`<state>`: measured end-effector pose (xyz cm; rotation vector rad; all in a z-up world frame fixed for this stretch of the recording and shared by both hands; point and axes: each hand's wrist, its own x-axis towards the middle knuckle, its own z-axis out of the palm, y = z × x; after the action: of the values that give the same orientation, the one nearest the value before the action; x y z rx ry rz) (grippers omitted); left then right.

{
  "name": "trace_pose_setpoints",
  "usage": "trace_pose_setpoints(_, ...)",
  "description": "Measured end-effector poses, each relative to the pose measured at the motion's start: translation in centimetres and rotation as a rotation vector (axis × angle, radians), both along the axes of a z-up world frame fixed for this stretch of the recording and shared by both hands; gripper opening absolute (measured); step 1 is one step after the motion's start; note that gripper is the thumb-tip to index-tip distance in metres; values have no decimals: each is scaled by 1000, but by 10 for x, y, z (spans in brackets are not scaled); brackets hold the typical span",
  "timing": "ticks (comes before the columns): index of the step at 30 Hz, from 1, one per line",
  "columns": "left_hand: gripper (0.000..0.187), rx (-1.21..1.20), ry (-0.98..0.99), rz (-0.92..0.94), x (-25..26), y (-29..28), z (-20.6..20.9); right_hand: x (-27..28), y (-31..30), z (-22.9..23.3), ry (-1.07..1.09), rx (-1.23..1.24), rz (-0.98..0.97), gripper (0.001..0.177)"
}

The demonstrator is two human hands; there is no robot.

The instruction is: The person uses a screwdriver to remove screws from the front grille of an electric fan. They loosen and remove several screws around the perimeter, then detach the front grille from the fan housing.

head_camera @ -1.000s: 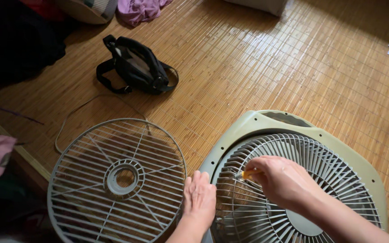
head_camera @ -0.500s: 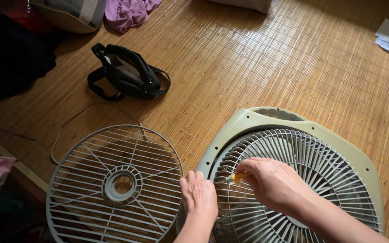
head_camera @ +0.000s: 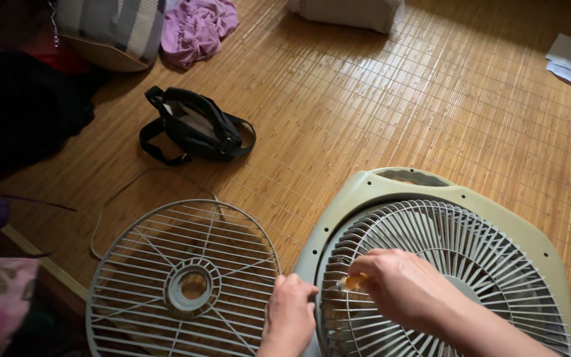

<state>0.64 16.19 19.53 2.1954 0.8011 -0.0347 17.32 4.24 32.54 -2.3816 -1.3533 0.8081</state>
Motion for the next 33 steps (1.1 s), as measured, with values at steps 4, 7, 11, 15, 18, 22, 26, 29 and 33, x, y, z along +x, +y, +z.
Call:
trace_pose_setpoints(4, 20, -183, 140, 80, 10, 19, -2, -7, 6, -11, -11, -96, 104, 26)
trace_pose_setpoints(7, 25, -328, 238, 181, 28, 28, -12, -10, 9, -23, -37, -138, 178, 19)
trace_pose_setpoints(11, 31, -414, 300, 190, 30, 28, -20, -14, 14, -38, -15, -75, 275, 15)
trace_pose_setpoints(15, 32, -339, 244, 76, 23, 27, -17, -18, 22, -44, -135, -92, 391, 19)
trace_pose_setpoints(18, 37, -340, 256, 19, 16, 22, -12, -18, 24, -47, -148, -120, 413, 19)
trace_pose_setpoints(22, 46, -334, 201, -4, 12, 20, -3, -15, 28, -55, -184, -107, 478, 13)
trace_pose_setpoints(26, 60, -332, 212, -52, 10, 20, 5, -12, 32, -63, -170, -62, 488, 10)
trace_pose_setpoints(29, 62, -320, 238, -92, 9, 21, 9, -11, 32, -66, -196, -122, 512, 13)
trace_pose_setpoints(33, 65, -309, 291, -120, 8, 20, 15, -14, 30, -66, -196, -116, 522, 14)
